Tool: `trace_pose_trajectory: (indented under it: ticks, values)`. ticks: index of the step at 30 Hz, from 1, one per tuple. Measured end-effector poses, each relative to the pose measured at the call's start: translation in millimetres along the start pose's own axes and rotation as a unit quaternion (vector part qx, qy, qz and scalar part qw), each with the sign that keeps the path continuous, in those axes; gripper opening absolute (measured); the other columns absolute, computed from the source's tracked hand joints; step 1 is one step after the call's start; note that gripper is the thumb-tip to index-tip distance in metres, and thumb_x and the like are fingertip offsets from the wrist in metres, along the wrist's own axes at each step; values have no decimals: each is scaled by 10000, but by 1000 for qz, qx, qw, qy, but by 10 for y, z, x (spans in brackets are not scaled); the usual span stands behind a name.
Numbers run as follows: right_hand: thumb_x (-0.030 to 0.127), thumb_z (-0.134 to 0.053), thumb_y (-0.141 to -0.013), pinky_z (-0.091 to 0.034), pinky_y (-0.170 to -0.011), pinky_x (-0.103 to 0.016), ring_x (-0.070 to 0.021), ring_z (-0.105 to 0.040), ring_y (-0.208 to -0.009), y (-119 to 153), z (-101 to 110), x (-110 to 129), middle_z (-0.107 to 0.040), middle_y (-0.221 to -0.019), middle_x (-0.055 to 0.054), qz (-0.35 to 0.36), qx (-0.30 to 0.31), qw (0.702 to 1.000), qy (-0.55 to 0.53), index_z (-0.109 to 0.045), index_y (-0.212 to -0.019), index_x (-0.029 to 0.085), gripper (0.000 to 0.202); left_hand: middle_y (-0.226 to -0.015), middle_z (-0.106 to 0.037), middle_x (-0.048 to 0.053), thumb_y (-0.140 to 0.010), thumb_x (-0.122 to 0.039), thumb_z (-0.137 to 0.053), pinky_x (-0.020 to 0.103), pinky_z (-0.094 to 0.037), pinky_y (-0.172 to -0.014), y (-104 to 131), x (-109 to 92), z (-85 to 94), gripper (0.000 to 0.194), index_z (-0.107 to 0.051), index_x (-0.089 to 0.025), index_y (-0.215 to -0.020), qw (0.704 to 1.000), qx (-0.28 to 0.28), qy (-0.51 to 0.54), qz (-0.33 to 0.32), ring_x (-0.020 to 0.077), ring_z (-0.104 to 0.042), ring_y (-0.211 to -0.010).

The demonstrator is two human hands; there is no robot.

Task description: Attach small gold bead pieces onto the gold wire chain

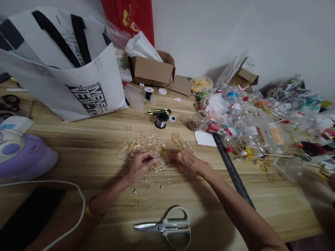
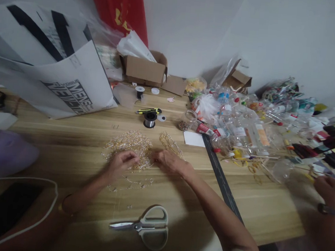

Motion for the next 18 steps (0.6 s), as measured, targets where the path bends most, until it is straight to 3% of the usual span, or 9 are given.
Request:
trace_pose_trajectory:
  ticks: [1,3,10,18]
  values:
    - [72,-642,-783,-400,-587,-235,-123,-568,-633,-17,30,34,-656,-767,-25,20,47,999,-8,-653,-702,185,140,-646,-622,8,-753,-330,-626,230,-437,-599,-4,1,5,198,-612,-146,-682,1000,-2,8,6,123,-556,-618]
    - [54,-600,-803,-389,-579,-229,-119,-557,-641,-51,99,91,-642,-795,-27,41,82,996,-17,-649,-730,178,152,-652,-635,9,-743,-356,-643,237,-449,-606,-14,0,14,216,-612,-149,-691,999,-10,32,20,128,-569,-622]
    - [72,-557,-830,-408,-622,-230,-119,-545,-689,-159,179,121,-616,-797,-16,22,91,993,-76,-622,-806,163,114,-865,-726,67,-753,-405,-665,316,-506,-804,-53,-31,3,267,-627,-144,-795,987,6,149,55,186,-664,-830]
    - [199,-556,-862,-382,-617,-227,-115,-520,-657,-286,109,119,-622,-764,-10,-37,143,979,-142,-638,-899,148,103,-818,-715,43,-767,-420,-676,309,-532,-728,-93,81,-31,299,-539,-157,-809,966,5,245,81,176,-687,-733]
Point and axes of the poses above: each hand's wrist, its own y-axis away from the middle knuckle, its own z-axis out of the back of the hand, x = y × z, the point moved 1 cm from there along -y, towards the middle knuckle
